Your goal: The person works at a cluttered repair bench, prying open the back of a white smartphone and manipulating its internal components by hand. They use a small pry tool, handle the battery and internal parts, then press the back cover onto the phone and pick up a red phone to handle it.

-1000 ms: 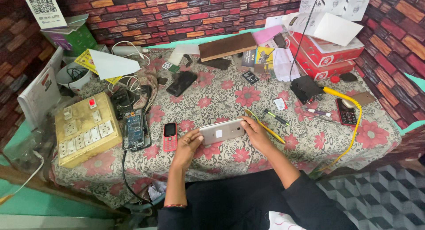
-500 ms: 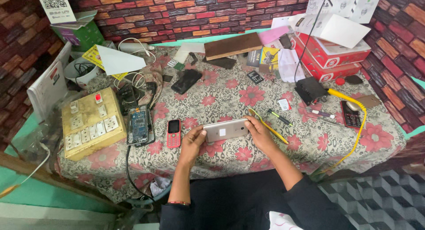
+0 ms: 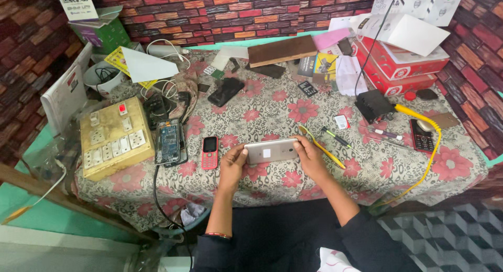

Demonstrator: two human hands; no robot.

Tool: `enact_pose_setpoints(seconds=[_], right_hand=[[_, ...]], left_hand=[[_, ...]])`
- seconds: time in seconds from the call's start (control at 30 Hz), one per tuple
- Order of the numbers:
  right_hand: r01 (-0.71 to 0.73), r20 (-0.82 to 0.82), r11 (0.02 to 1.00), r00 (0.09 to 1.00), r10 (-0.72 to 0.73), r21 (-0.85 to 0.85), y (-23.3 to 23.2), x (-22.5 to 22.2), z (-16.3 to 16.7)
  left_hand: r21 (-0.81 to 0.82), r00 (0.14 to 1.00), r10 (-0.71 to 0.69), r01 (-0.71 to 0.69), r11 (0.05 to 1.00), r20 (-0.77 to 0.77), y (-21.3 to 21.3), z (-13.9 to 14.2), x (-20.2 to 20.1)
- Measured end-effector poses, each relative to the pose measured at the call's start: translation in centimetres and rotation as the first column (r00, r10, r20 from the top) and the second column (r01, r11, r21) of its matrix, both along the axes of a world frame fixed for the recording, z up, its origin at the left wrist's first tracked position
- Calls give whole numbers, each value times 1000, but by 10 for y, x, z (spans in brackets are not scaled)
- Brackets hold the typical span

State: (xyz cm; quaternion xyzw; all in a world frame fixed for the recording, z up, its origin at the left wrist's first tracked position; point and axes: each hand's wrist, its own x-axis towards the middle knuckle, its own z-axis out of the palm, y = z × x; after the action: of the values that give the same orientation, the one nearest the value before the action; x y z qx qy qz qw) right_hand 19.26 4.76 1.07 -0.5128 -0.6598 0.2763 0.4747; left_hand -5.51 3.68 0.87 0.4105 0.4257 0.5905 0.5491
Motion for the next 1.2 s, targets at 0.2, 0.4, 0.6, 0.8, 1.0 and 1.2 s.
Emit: enact_pose_setpoints(seconds=[0.2, 0.4, 0.6, 0.8, 1.0, 1.2], right_hand=[[-72, 39, 997, 997, 73, -22, -21, -7, 7], [-206, -226, 974, 957, 181, -91, -32, 4, -6], [-275, -461, 924, 878, 129, -265, -56, 23, -18], [-441, -606, 736, 794, 54, -513, -110, 32, -19], [-583, -655, 623, 742, 145, -522, -137, 37, -9], [-607, -684, 602, 717, 135, -518, -149, 29, 7]], left_hand=[[-7, 998, 17, -16, 1000, 63, -1, 2, 2], [-76, 991, 36, -26, 997, 129, -16, 5, 10], [-145, 992, 119, -111, 983, 51, -62, 16, 28], [-49, 996, 65, -67, 997, -57, -101, 12, 34], [-248, 998, 48, -33, 968, 52, -142, 12, 28], [-302, 991, -3, 43, 952, 132, -167, 6, 26]])
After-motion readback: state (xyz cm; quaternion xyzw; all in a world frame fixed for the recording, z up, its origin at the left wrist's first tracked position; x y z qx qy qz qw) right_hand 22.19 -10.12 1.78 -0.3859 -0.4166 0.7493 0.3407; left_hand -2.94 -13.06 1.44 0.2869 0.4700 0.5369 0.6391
